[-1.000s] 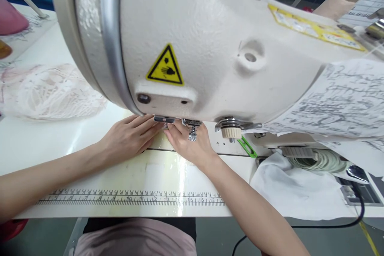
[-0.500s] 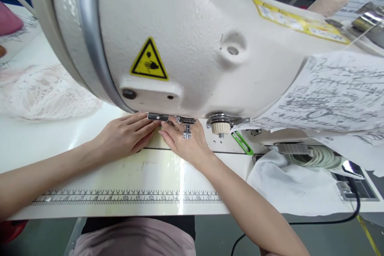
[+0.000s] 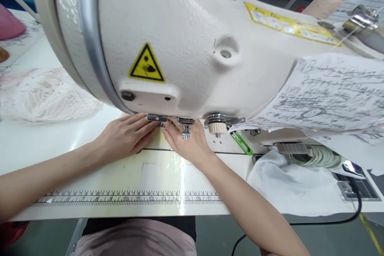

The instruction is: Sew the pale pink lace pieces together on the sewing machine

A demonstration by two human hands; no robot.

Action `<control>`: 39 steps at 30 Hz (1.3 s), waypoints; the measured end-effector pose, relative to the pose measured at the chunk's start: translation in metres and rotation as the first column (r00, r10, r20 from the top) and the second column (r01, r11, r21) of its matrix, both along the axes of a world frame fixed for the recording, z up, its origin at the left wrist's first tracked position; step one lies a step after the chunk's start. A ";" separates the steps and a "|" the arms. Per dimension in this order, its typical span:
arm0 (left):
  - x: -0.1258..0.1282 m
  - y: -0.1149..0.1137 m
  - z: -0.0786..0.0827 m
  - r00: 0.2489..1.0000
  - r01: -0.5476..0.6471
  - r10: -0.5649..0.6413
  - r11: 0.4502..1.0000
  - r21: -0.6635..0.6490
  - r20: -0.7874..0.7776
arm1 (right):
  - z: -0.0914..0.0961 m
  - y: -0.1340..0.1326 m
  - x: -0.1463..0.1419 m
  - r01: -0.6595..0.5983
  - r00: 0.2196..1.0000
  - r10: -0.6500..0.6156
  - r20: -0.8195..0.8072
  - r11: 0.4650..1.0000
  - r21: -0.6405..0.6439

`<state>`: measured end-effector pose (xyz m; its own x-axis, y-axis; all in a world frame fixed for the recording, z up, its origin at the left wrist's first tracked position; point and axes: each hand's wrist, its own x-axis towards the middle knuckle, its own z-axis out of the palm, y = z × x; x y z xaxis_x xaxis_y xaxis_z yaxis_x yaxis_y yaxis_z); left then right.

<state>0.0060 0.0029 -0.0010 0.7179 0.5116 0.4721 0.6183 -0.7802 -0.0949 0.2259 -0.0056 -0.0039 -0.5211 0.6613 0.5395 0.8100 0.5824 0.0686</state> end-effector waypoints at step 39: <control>0.000 0.000 0.001 1.000 0.000 0.000 1.000 -0.003 -0.019 | -0.004 0.008 0.005 -0.055 0.998 0.052 -0.023 0.985 -0.162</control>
